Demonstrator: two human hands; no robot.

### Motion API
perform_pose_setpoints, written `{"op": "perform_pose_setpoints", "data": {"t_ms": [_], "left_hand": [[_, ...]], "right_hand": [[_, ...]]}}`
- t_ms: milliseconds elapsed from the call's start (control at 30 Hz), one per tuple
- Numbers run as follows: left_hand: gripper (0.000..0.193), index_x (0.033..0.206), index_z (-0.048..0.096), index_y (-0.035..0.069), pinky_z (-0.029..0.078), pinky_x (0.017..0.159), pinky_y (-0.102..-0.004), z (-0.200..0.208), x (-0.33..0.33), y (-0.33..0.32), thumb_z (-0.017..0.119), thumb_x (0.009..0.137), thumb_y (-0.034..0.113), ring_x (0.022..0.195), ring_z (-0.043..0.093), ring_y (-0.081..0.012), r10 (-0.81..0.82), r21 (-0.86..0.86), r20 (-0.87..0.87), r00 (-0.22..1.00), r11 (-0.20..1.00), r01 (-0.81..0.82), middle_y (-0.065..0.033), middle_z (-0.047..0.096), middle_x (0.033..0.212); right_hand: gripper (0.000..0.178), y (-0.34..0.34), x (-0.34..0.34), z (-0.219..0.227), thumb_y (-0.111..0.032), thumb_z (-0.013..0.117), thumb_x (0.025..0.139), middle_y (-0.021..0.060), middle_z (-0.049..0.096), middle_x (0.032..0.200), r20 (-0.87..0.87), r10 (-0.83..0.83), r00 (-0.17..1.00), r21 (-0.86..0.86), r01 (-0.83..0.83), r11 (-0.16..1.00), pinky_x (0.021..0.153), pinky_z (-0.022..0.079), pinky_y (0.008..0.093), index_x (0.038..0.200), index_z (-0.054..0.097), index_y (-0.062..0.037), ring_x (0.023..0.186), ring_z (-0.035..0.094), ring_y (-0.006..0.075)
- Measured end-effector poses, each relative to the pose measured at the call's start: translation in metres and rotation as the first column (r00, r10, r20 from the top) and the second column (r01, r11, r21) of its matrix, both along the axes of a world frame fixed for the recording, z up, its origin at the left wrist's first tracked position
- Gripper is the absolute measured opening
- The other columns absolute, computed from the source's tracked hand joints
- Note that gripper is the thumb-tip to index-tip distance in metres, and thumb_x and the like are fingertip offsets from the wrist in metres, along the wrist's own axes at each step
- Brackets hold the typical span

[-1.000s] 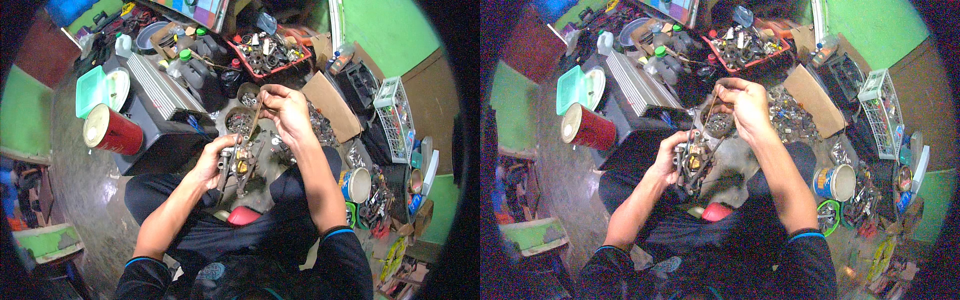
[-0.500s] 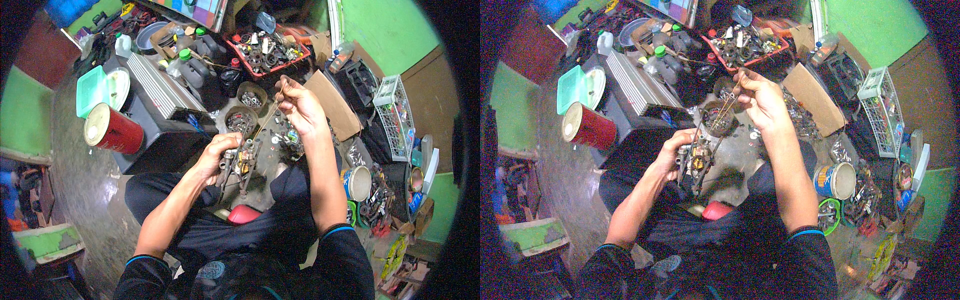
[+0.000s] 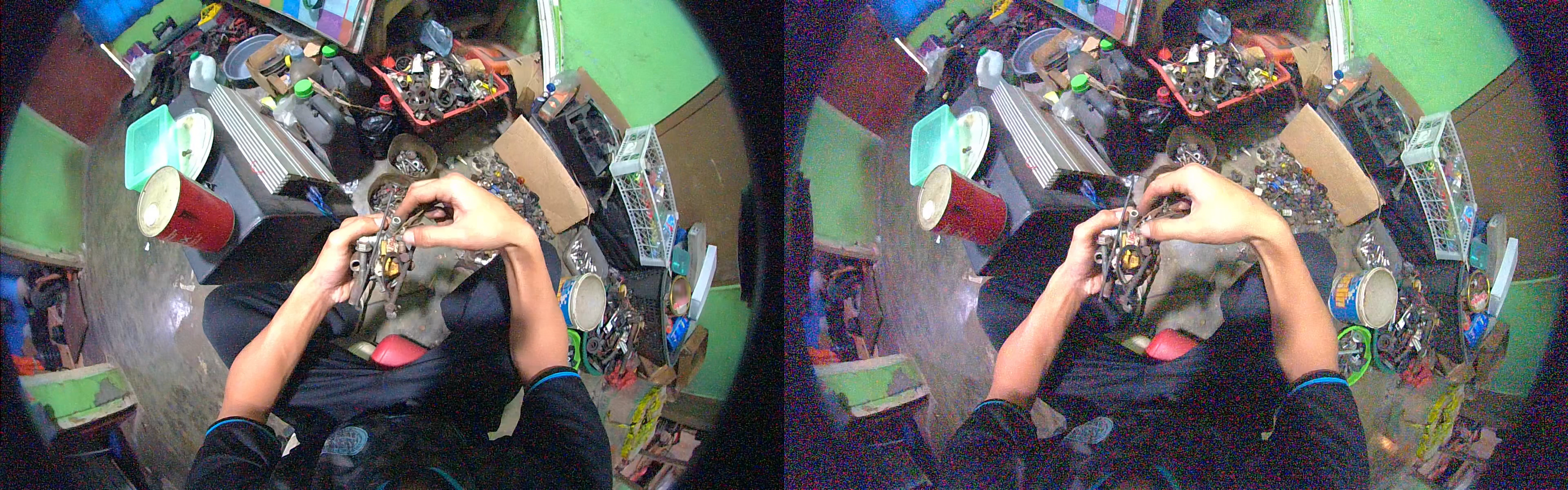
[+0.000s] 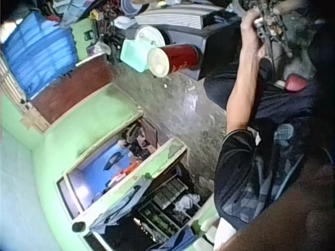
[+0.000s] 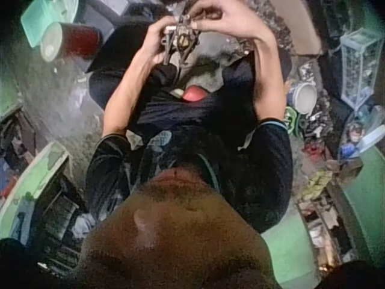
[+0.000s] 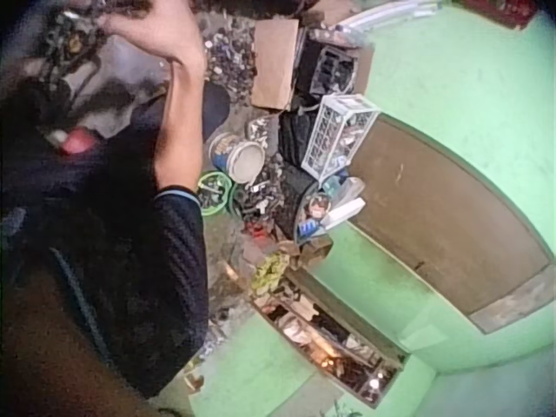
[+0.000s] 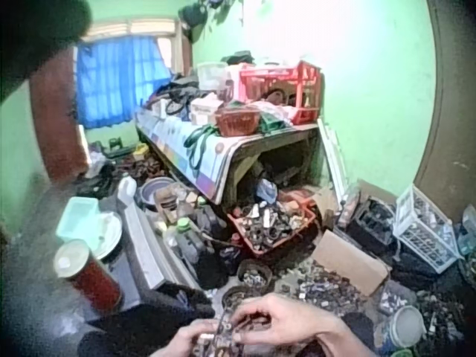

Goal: The person sits on the floor and sorts through a large pile of small metal parts, picking out specific components. They then assemble these parts into a larger mechanical assembly, fitting pieces together by hand.

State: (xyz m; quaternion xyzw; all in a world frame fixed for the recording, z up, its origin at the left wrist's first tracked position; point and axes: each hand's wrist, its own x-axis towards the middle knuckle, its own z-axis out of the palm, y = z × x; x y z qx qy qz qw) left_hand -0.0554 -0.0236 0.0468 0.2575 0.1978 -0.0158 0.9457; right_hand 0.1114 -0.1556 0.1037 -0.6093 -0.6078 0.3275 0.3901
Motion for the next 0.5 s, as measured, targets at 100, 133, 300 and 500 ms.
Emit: {"op": "perform_pose_setpoints", "data": {"t_ms": [100,133,300,500], "left_hand": [[0.025,0.097,0.059,0.0,0.058,0.056,-0.0293,0.007,-0.001,-0.001,0.055,0.089,0.023,0.062,0.066,-0.0169,-0.012,0.094,-0.002,1.0,0.996,0.012,-0.0106,0.066,0.08],[0.025,0.096,0.06,0.0,0.058,0.056,-0.029,0.009,-0.001,0.0,0.054,0.089,0.023,0.062,0.066,-0.0167,-0.022,0.12,0.004,1.0,0.992,0.021,-0.0103,0.066,0.08],[0.022,0.089,0.061,0.001,0.055,0.057,-0.028,0.017,-0.003,-0.006,0.054,0.087,0.022,0.066,0.063,-0.0134,0.05,0.364,-0.04,0.998,0.931,-0.033,-0.0068,0.064,0.079],[0.024,0.091,0.062,0.001,0.055,0.06,-0.0285,0.02,-0.004,-0.004,0.054,0.085,0.024,0.068,0.063,-0.0138,0.043,0.263,-0.045,0.998,0.964,-0.029,-0.007,0.065,0.082]], "right_hand": [[0.03,0.001,0.0,-0.002,-0.02,0.08,0.073,0.0083,0.067,0.084,-0.071,-0.022,0.997,0.026,0.024,0.999,0.071,0.048,0.0292,0.092,0.069,-0.0008,0.079,0.061,0.0148],[0.029,0.0,0.0,-0.004,-0.019,0.082,0.071,0.0086,0.067,0.083,-0.092,-0.02,0.996,0.075,0.027,0.997,0.072,0.048,0.0298,0.09,0.07,-0.0005,0.079,0.062,0.0158],[0.03,0.0,-0.008,0.005,-0.017,0.085,0.065,0.0085,0.067,0.08,-0.045,-0.046,0.998,0.077,0.049,0.996,0.072,0.048,0.0312,0.085,0.071,-0.0004,0.077,0.063,0.0183],[0.028,0.001,-0.01,0.006,-0.015,0.086,0.063,0.0065,0.067,0.079,-0.15,-0.066,0.987,0.13,0.086,0.988,0.065,0.046,0.0266,0.082,0.072,-0.0007,0.073,0.061,0.0136]]}}
